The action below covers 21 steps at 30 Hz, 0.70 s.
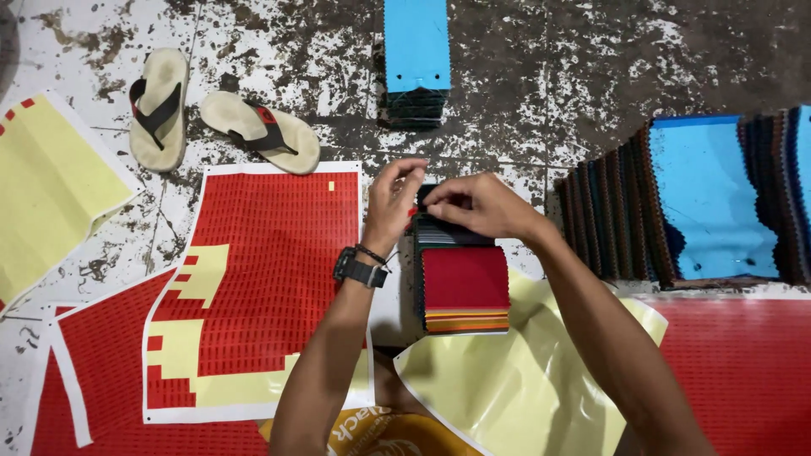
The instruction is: The person sits on the floor and sorts through stacks of colorful, textured material samples. They flip through the samples, separating them into different piles based on color and type, including red, yellow, blue, and dark-colored sheets.
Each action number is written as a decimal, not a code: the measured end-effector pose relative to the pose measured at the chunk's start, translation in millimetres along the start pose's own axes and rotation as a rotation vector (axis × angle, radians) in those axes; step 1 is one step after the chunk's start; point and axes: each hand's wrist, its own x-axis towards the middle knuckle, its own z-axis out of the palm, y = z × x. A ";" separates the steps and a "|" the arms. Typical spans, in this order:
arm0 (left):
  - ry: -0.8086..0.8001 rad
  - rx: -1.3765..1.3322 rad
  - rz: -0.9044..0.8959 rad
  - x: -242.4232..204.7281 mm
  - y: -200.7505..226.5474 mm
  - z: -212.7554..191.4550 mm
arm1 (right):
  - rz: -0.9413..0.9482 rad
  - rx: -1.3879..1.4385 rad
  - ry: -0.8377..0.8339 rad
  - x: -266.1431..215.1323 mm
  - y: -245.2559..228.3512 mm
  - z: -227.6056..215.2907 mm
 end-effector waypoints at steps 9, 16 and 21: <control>0.224 0.238 0.135 6.6 -19.4 12.2 | 0.074 0.085 -0.007 2.2 20.2 3.6; 0.256 0.375 0.193 -4.4 -18.0 -22.5 | 0.155 -0.142 0.048 11.6 46.8 9.4; 0.061 0.597 0.391 -23.3 -23.2 -35.3 | 0.195 -0.261 0.009 21.0 37.4 9.6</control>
